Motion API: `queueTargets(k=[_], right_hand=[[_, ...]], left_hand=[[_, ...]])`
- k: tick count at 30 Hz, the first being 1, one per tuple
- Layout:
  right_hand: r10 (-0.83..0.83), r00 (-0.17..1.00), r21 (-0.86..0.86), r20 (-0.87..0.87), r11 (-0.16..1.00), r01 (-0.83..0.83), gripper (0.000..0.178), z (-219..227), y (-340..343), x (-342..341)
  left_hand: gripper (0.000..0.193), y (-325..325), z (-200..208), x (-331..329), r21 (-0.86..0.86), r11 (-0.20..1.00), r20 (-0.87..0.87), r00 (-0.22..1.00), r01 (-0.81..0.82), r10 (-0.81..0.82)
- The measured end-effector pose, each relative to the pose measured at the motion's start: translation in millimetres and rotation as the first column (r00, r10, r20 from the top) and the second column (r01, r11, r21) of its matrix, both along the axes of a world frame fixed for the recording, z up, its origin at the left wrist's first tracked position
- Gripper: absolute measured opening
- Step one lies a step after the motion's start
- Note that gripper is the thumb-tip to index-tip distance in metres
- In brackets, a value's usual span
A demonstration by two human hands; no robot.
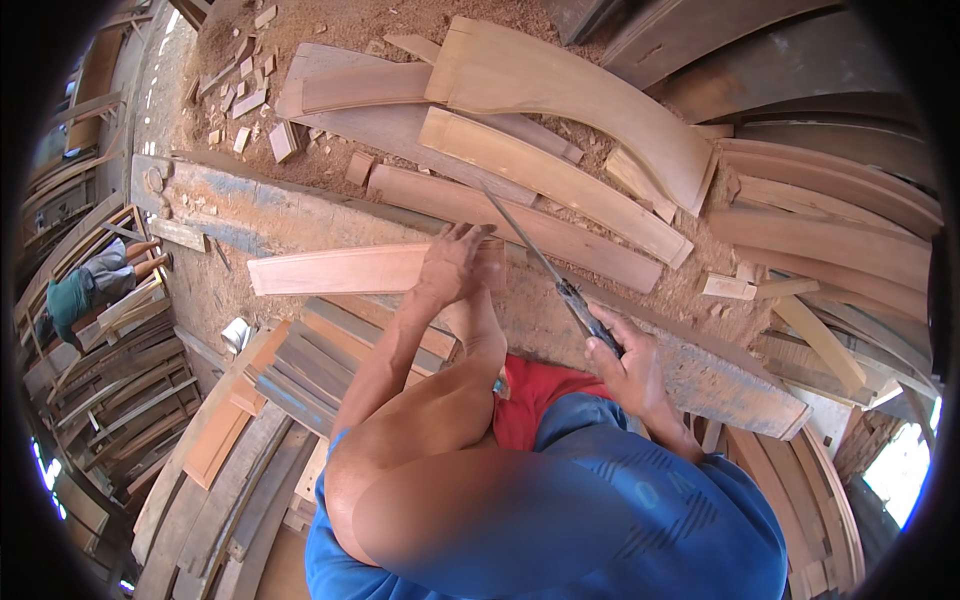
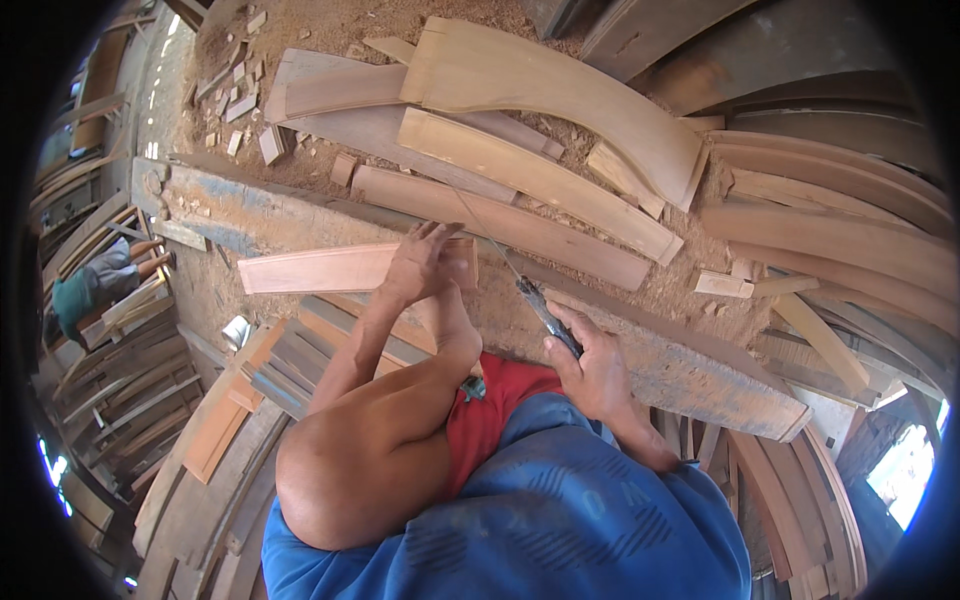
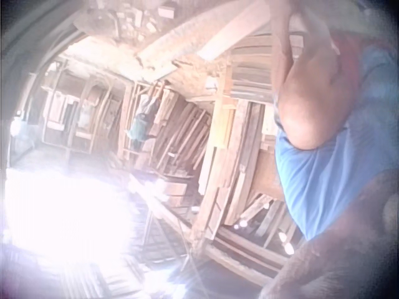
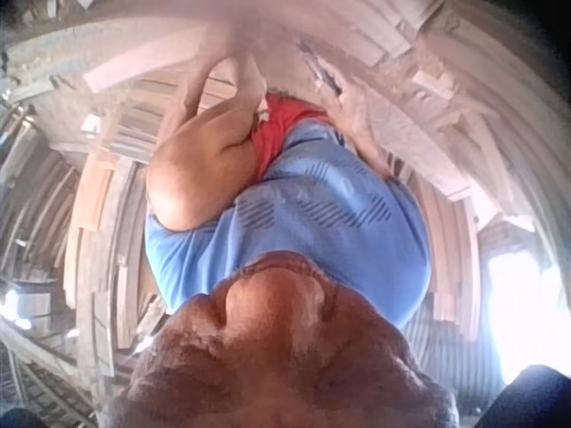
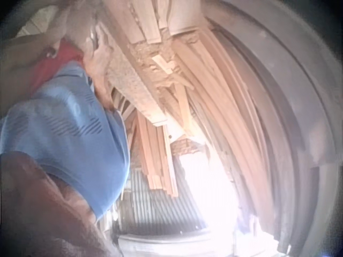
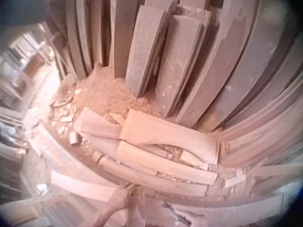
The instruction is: The person uses a hand saw to cut a wood piece while holding it in place with their hand and foot. They make several manual cuts on the wood which is positioned on a large wooden beam.
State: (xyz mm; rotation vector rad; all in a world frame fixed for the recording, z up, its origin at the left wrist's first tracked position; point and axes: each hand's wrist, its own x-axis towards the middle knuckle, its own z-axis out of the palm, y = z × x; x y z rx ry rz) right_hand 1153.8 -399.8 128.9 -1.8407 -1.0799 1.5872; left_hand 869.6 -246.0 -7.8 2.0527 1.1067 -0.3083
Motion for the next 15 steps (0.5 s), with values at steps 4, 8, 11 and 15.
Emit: queueTargets(k=[4,8,11,15], right_hand=[[0.044,0.998,-0.16,-0.041,0.986,-0.05,0.044,14.1,22.4,0.1],[0.011,0.997,-0.196,-0.073,0.98,-0.025,0.044,10.8,29.9,0.4],[0.02,0.994,-0.177,-0.103,0.983,-0.038,0.043,6.7,34.4,0.2],[0.05,0.993,-0.189,-0.102,0.98,-0.069,0.043,6.9,46.3,-2.6]], left_hand=[[0.045,10.2,-11.3,-29.9,-0.075,0.997,0.105,0.994,-0.022,0.03],[0.04,10.8,-24.5,-33.1,-0.118,0.992,0.157,0.986,-0.036,0.054],[0.036,12.7,-27.7,-34.8,-0.14,0.989,0.18,0.982,-0.037,0.063],[0.031,14.8,-29.1,-35.6,-0.156,0.986,0.188,0.979,-0.054,0.083]])
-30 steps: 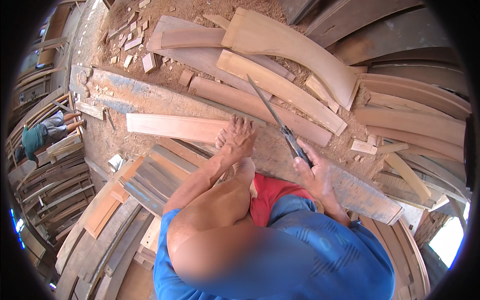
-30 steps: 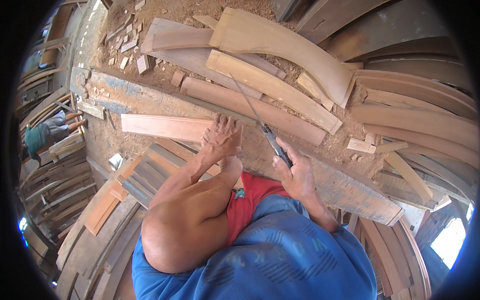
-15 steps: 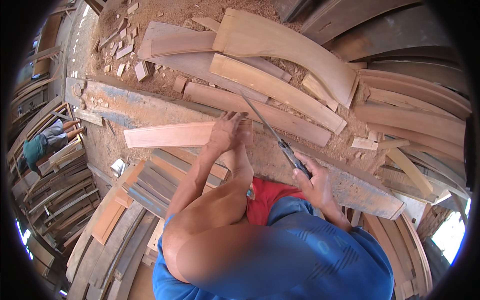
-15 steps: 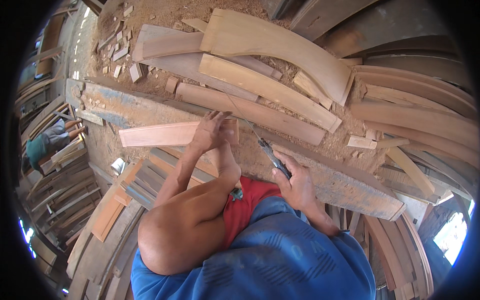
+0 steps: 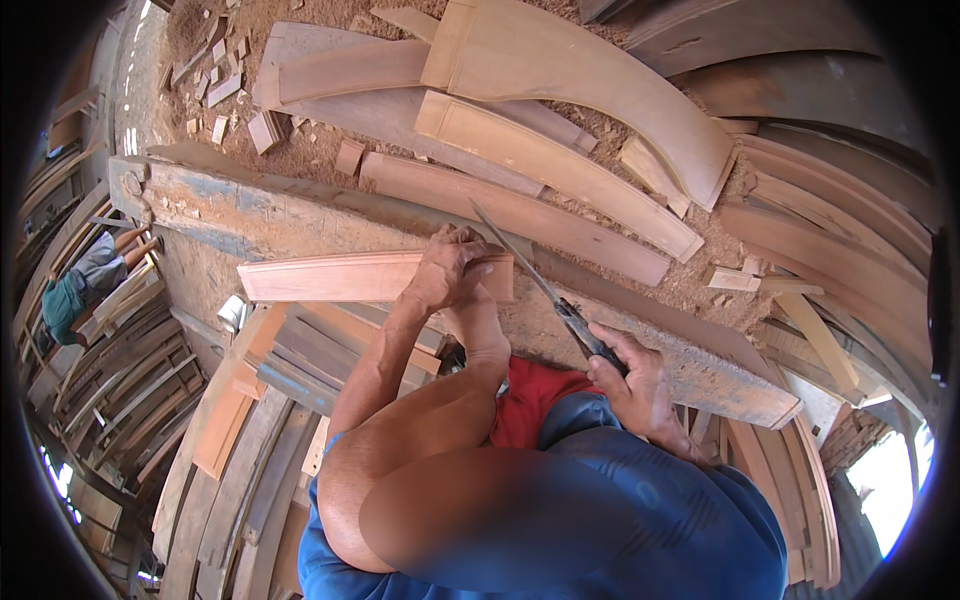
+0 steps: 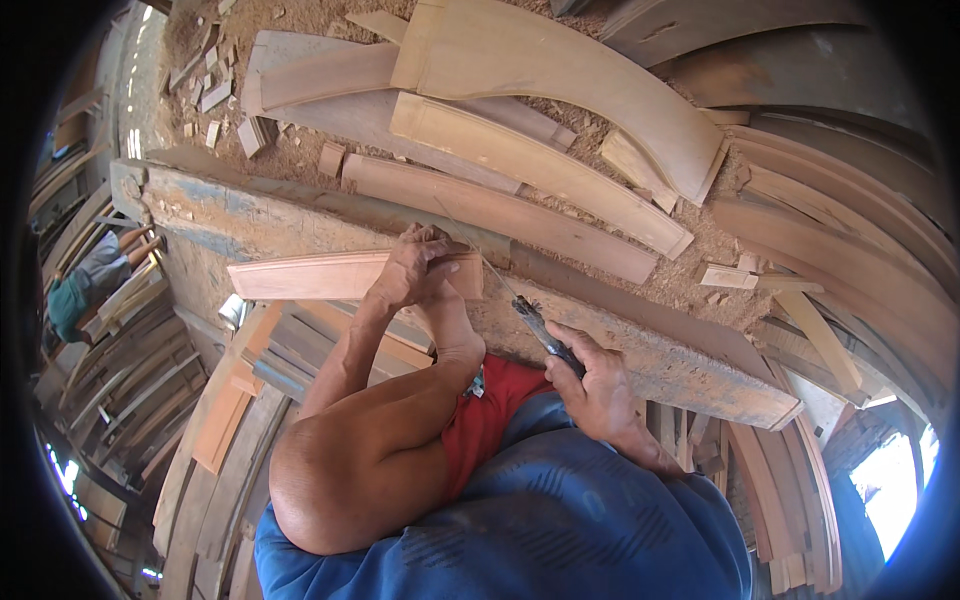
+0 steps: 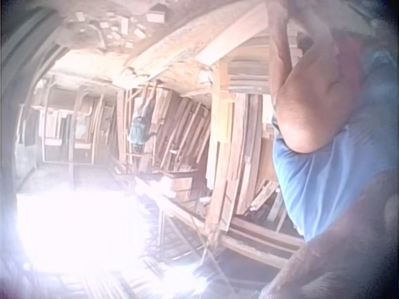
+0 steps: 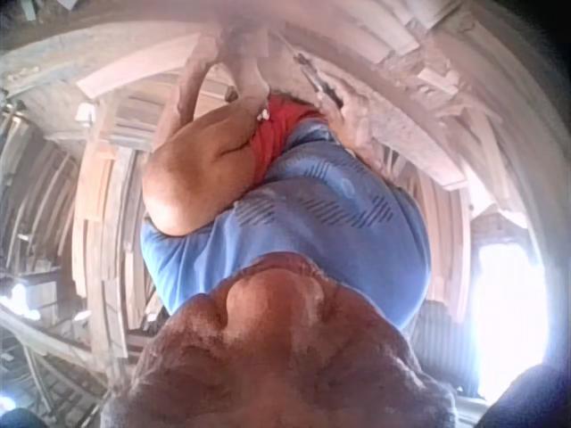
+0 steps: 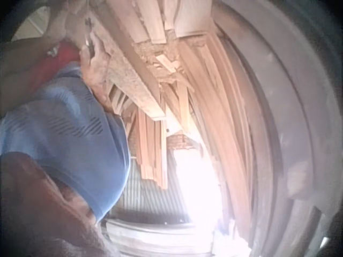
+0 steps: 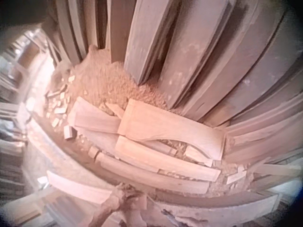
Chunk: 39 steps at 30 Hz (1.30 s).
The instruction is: The person uses a hand saw to cut a wood piece while holding it in place with their hand and foot. They make several manual cuts on the wood which is positioned on a large wooden beam.
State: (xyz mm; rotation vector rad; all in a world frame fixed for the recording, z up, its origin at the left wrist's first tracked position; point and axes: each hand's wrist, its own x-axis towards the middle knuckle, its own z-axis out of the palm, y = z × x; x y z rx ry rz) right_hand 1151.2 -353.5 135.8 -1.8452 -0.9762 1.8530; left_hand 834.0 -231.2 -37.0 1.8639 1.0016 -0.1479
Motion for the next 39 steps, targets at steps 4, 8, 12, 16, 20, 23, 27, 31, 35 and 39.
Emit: queueTargets(k=[4,8,12,16,20,23,27,31,35,39], right_hand=[[0.02,1.0,0.004,-0.015,1.0,-0.019,0.044,-5.4,3.8,-1.1],[-0.008,1.0,-0.009,-0.028,1.0,0.008,0.044,-9.0,5.5,-7.0],[0.036,0.999,0.048,0.016,0.998,-0.036,0.042,-15.4,12.7,-16.1],[0.046,0.999,0.012,0.005,0.999,-0.046,0.042,-15.8,20.1,-17.3],[-0.019,1.0,0.064,-0.022,0.998,0.02,0.041,-18.5,8.4,-19.8],[0.037,0.997,0.217,0.067,0.975,-0.051,0.04,-36.8,11.1,-28.6],[-0.019,1.0,0.072,0.005,0.997,0.019,0.038,-25.2,12.1,-29.5],[0.001,1.0,0.03,0.001,1.0,-0.001,0.038,-10.0,9.1,-21.4],[0.047,0.994,0.208,0.1,0.976,-0.067,0.038,-31.0,12.2,-33.3],[-0.036,0.999,0.016,-0.007,0.999,0.037,0.037,-19.7,9.3,-33.2]], left_hand=[[0.03,-0.5,3.5,4.2,0.001,0.999,-0.001,0.999,-0.032,0.032],[0.03,0.4,7.3,5.4,0.009,1.0,-0.042,0.999,-0.024,0.024],[0.032,2.7,11.8,9.1,-0.003,1.0,-0.05,0.999,-0.012,0.012],[0.033,4.3,11.8,8.5,0.006,1.0,-0.052,0.999,-0.015,0.015],[0.033,-0.9,10.0,7.5,0.05,0.999,-0.056,0.998,-0.02,0.023],[0.032,3.6,9.3,9.3,-0.051,0.997,-0.029,0.998,-0.05,0.049],[0.037,0.4,6.2,7.0,-0.032,0.999,-0.033,0.999,-0.007,0.006],[0.044,-2.5,0.9,0.7,0.06,0.995,-0.027,0.997,0.079,-0.078],[0.049,-1.7,-2.8,8.0,0.065,0.992,-0.06,0.992,0.112,-0.109],[0.049,-3.3,-5.7,6.0,0.015,0.998,-0.118,0.991,0.068,-0.066]])
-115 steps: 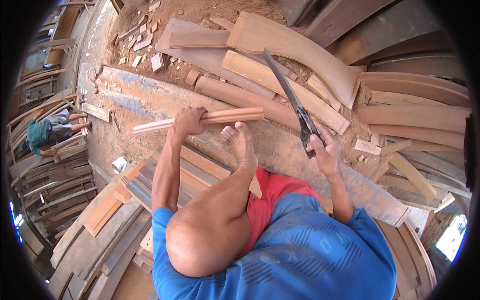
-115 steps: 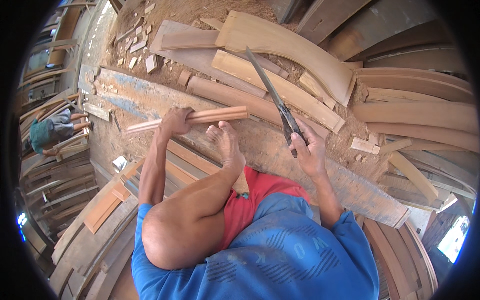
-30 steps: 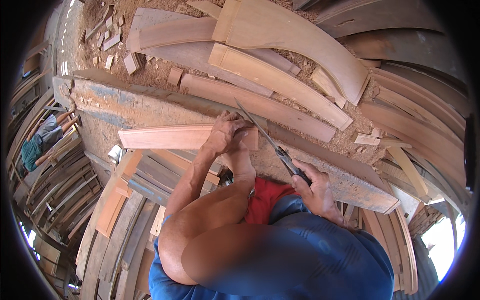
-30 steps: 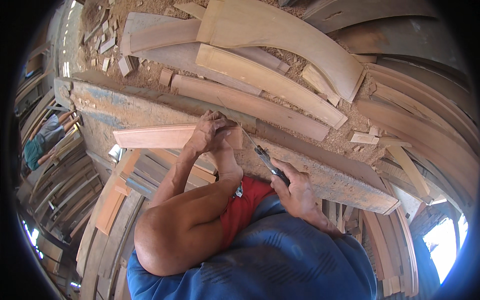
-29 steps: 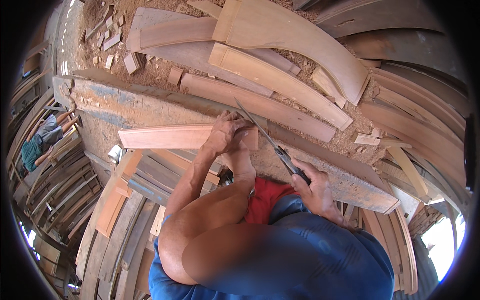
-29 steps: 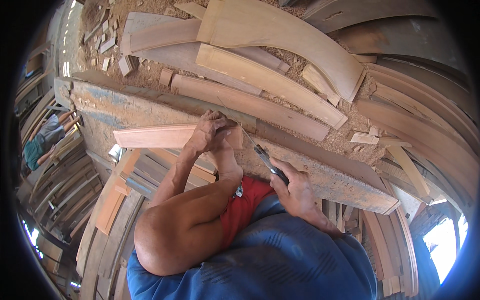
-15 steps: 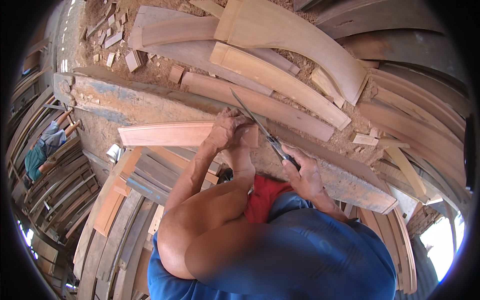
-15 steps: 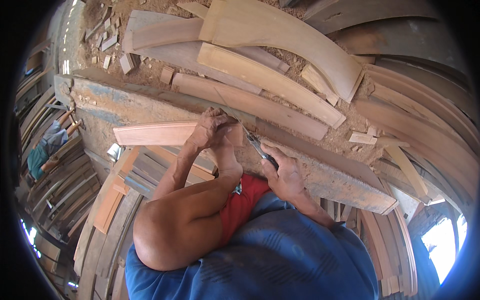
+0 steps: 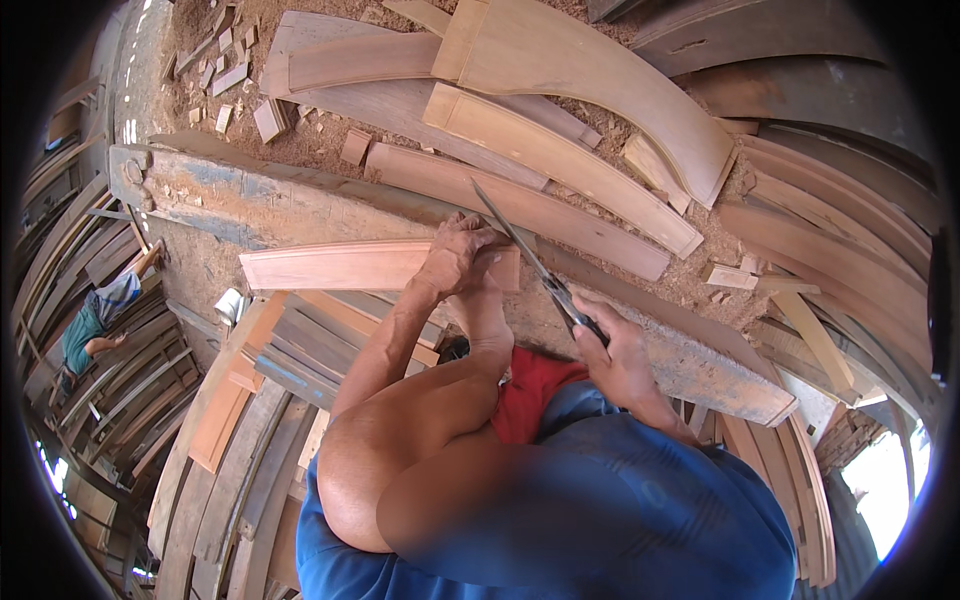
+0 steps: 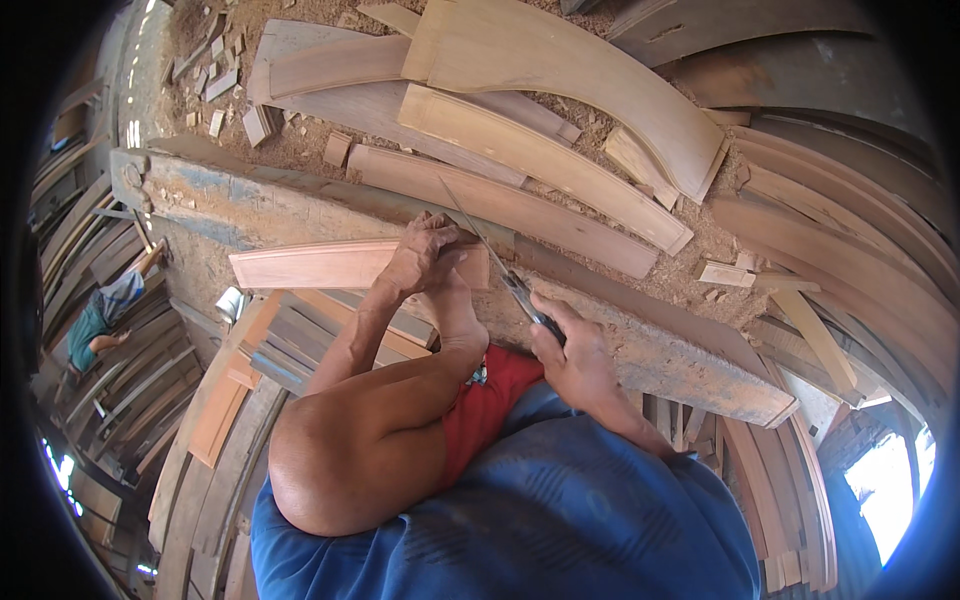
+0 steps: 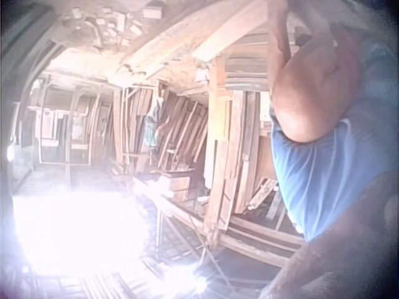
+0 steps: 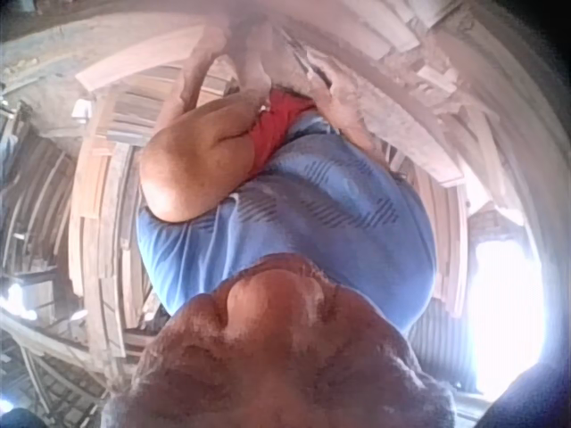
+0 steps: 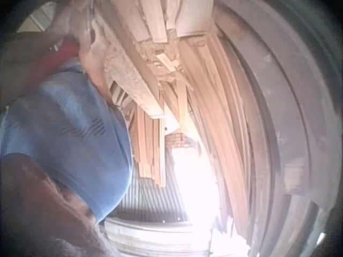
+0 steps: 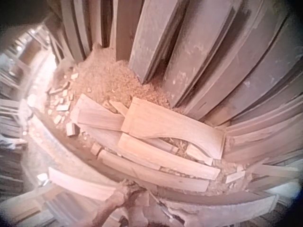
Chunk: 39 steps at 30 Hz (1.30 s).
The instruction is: The person uses a hand saw to cut a wood piece while holding it in place with their hand and foot. They make several manual cuts on the wood which is positioned on a large wooden beam.
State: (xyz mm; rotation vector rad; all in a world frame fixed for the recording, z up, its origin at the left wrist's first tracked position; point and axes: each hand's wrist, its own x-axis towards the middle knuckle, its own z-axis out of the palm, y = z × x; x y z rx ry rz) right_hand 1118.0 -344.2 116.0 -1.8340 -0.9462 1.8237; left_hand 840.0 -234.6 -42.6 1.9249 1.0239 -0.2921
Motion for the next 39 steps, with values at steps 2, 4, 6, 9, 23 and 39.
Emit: queueTargets(k=[2,4,6,9,23,39], right_hand=[[0.015,1.0,-0.044,-0.014,0.999,-0.015,0.037,15.7,-1.0,6.7],[0.028,0.999,-0.035,0.021,0.999,-0.027,0.037,15.4,-1.6,6.3],[0.053,0.994,0.101,0.091,0.993,-0.062,0.038,7.2,-1.0,0.3],[0.057,0.981,0.339,0.186,0.933,-0.118,0.038,-21.2,1.0,-9.9],[0.011,0.99,0.201,0.143,0.979,-0.04,0.038,-27.2,-2.6,-17.9],[0.052,0.99,0.032,0.131,0.998,-0.057,0.036,14.4,-20.9,-1.8]], left_hand=[[0.051,-6.1,-8.4,-13.8,0.11,0.994,0.138,0.99,0.02,-0.036],[0.048,6.1,9.9,6.7,-0.015,1.0,-0.033,0.999,0.011,-0.011],[0.041,7.5,17.6,11.2,-0.014,0.999,-0.018,0.999,-0.041,0.041],[0.042,5.0,11.6,7.8,0.041,0.997,0.089,0.994,-0.068,0.064],[0.03,0.7,7.0,3.4,0.091,0.988,0.177,0.979,-0.122,0.104],[0.028,-3.5,11.7,0.5,0.047,0.993,0.054,0.993,-0.109,0.107]])
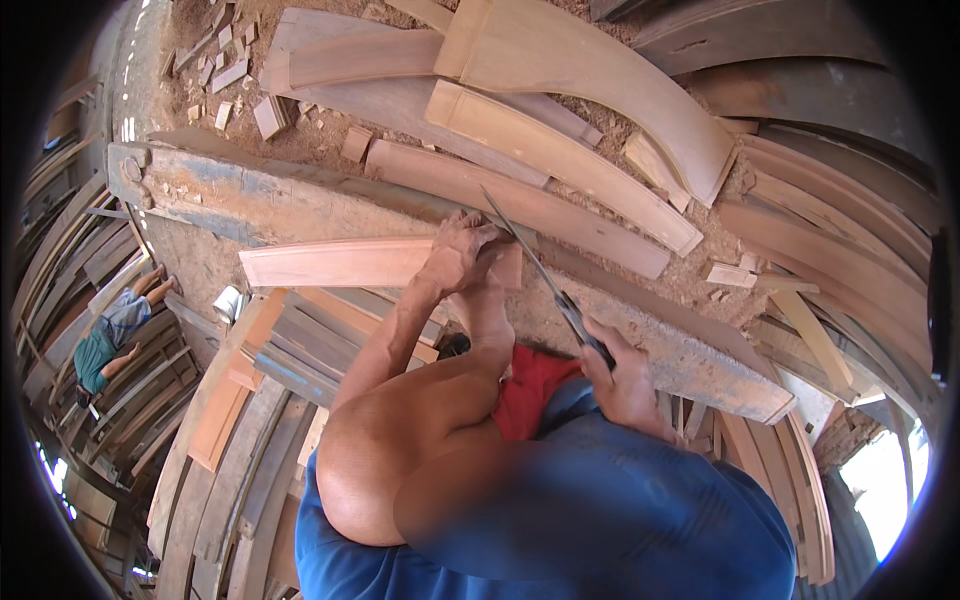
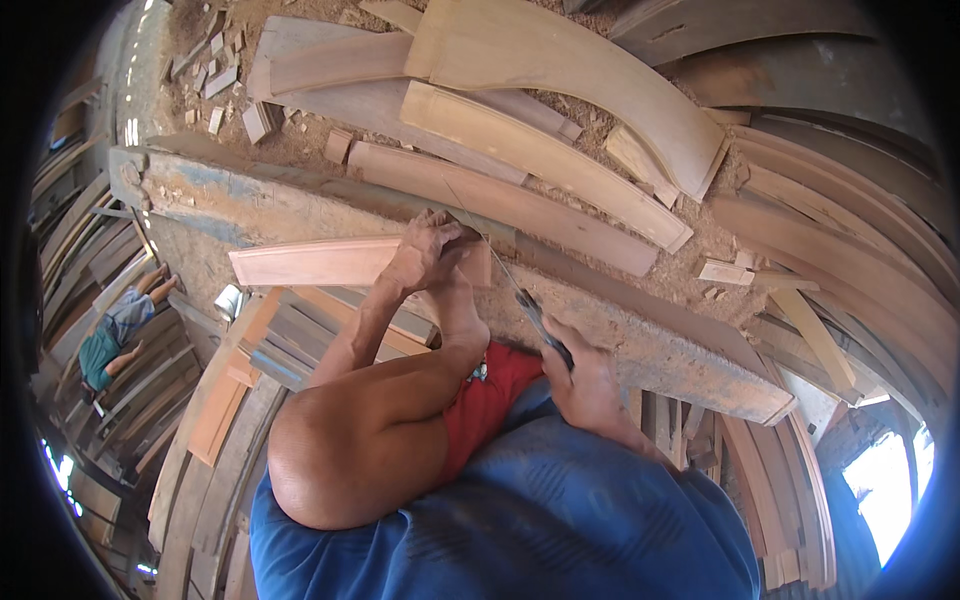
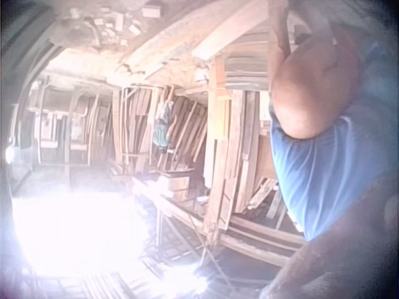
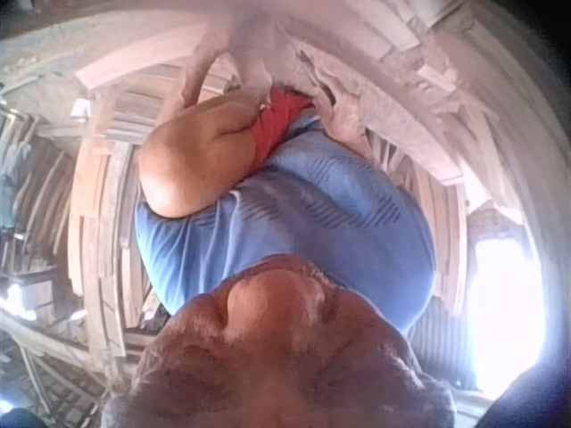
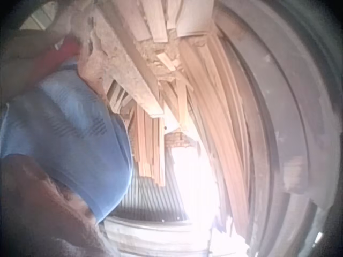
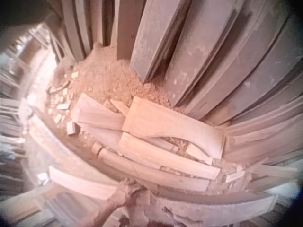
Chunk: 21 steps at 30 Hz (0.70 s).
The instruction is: The person uses a hand saw to cut a wood piece while holding it in place with their hand and foot. They make several manual cuts on the wood which is positioned on a large wooden beam.
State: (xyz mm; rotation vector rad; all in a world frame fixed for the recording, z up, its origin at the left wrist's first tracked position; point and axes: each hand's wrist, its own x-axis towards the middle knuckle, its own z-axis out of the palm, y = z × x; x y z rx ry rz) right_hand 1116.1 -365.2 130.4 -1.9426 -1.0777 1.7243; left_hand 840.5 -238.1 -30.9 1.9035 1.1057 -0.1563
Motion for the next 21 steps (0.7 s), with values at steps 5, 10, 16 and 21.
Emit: queueTargets(k=[5,10,16,21], right_hand=[[0.028,0.998,0.133,0.056,0.991,-0.035,0.038,-23.8,6.8,-9.5],[0.073,0.99,0.271,0.122,0.957,-0.104,0.037,-55.9,15.7,-19.1],[0.071,0.997,0.035,0.038,0.997,-0.072,0.038,-0.5,-21.0,12.9],[0.067,0.986,0.282,0.151,0.953,-0.108,0.036,-58.1,20.2,-17.6]], left_hand=[[0.031,7.0,5.5,5.9,-0.065,0.998,-0.046,0.999,0.017,-0.02],[0.029,3.0,-5.1,1.2,0.053,0.998,0.06,0.998,0.031,-0.035],[0.029,-0.8,-2.4,-2.7,-0.013,1.0,-0.055,0.998,0.016,-0.017],[0.028,8.8,4.4,10.7,0.021,0.999,-0.011,0.999,0.041,-0.04]])
